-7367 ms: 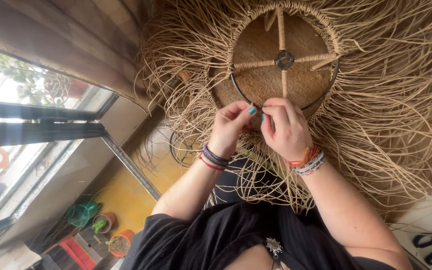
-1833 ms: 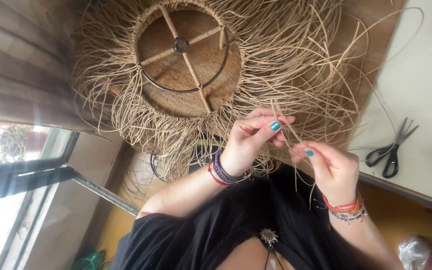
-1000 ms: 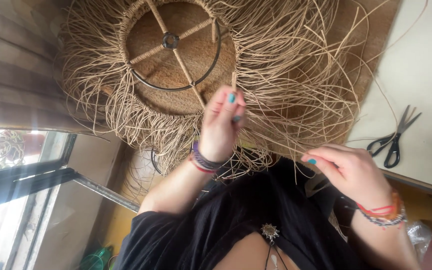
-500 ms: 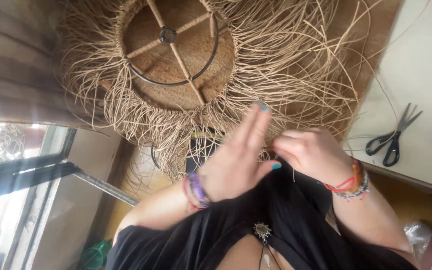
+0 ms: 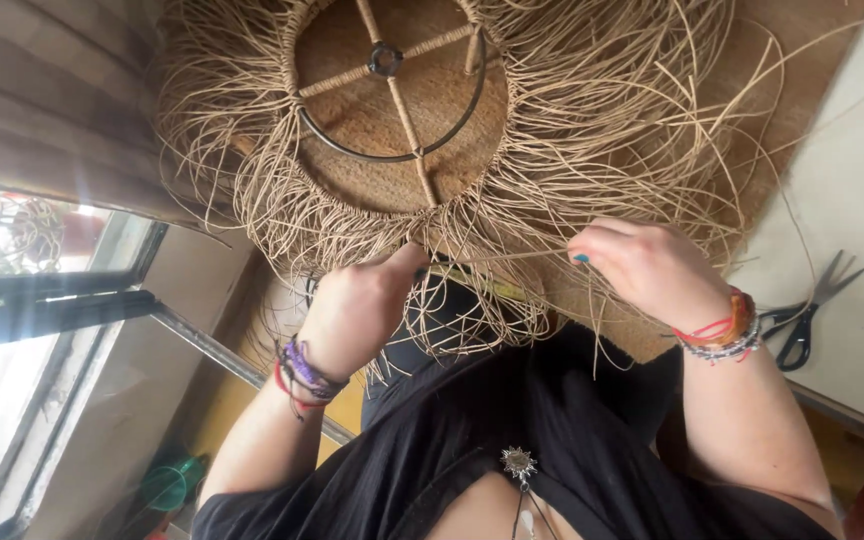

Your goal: Assembling a wicker lampshade by weaving straw strands through a metal frame and trimming them with scissors.

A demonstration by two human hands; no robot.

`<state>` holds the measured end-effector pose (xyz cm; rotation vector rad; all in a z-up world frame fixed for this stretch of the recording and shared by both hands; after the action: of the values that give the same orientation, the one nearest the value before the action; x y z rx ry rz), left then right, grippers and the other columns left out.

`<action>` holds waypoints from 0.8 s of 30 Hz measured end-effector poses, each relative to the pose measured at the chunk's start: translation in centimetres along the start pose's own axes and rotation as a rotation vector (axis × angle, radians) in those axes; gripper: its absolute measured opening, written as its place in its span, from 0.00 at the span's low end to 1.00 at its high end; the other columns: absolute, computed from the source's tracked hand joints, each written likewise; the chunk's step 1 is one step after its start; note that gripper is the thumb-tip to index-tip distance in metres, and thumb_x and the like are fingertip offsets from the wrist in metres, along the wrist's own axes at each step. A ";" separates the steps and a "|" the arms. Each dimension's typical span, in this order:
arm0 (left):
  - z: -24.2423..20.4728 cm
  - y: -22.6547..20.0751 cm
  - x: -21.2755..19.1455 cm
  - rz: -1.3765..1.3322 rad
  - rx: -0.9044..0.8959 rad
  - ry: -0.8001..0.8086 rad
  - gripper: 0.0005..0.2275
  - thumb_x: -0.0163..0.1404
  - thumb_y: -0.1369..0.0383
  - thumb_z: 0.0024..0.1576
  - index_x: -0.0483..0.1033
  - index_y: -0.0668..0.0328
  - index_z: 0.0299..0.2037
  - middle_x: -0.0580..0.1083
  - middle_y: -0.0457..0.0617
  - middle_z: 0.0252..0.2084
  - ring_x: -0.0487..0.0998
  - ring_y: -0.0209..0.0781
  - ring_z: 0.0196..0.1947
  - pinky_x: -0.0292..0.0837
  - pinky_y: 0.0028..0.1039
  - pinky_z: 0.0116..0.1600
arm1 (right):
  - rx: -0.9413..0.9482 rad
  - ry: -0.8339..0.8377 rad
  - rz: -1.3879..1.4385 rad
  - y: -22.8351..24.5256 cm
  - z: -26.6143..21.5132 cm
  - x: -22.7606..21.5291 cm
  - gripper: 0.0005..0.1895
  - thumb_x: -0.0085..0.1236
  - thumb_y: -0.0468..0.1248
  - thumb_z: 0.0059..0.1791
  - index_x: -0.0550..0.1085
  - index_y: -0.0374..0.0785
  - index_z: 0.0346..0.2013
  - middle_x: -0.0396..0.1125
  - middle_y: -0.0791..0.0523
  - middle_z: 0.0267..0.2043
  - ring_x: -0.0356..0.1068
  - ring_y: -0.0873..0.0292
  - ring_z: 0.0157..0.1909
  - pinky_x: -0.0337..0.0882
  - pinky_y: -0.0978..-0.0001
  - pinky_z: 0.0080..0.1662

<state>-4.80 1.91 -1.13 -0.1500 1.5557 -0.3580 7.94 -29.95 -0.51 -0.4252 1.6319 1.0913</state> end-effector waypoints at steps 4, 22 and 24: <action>-1.2 0.9 -2.1 -0.014 -0.014 -0.029 0.05 0.43 0.67 0.63 0.72 0.43 0.43 0.77 0.41 0.23 0.82 0.47 0.22 0.79 0.37 0.29 | 0.012 -0.027 -0.111 1.7 2.0 0.4 0.06 0.49 0.35 0.56 0.75 0.44 0.43 0.72 0.56 0.41 0.77 0.55 0.36 0.79 0.64 0.40; -1.3 4.6 -4.9 -0.278 -0.024 0.391 0.09 0.41 0.72 0.61 0.75 0.52 0.45 0.80 0.57 0.28 0.83 0.63 0.32 0.80 0.49 0.37 | -0.141 -0.023 0.034 3.3 3.4 3.1 0.10 0.48 0.26 0.53 0.72 0.35 0.48 0.72 0.48 0.38 0.77 0.51 0.34 0.80 0.66 0.37; -1.9 5.8 -5.4 -0.407 -0.043 0.453 0.12 0.40 0.75 0.60 0.77 0.56 0.48 0.81 0.61 0.29 0.84 0.67 0.35 0.81 0.53 0.40 | -0.168 -0.053 0.073 4.1 4.8 3.1 0.10 0.49 0.25 0.53 0.72 0.34 0.48 0.71 0.47 0.40 0.77 0.50 0.35 0.80 0.65 0.38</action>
<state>-5.77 9.27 2.10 -0.4468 1.9809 -0.7154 6.55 -23.11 -1.49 -0.4456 1.5248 1.2897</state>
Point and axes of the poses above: each hand's wrist, its own z-axis towards the middle knuckle, its own x-axis out of the palm, y = z × x, the point moved 1 cm from there along z, towards the middle knuckle
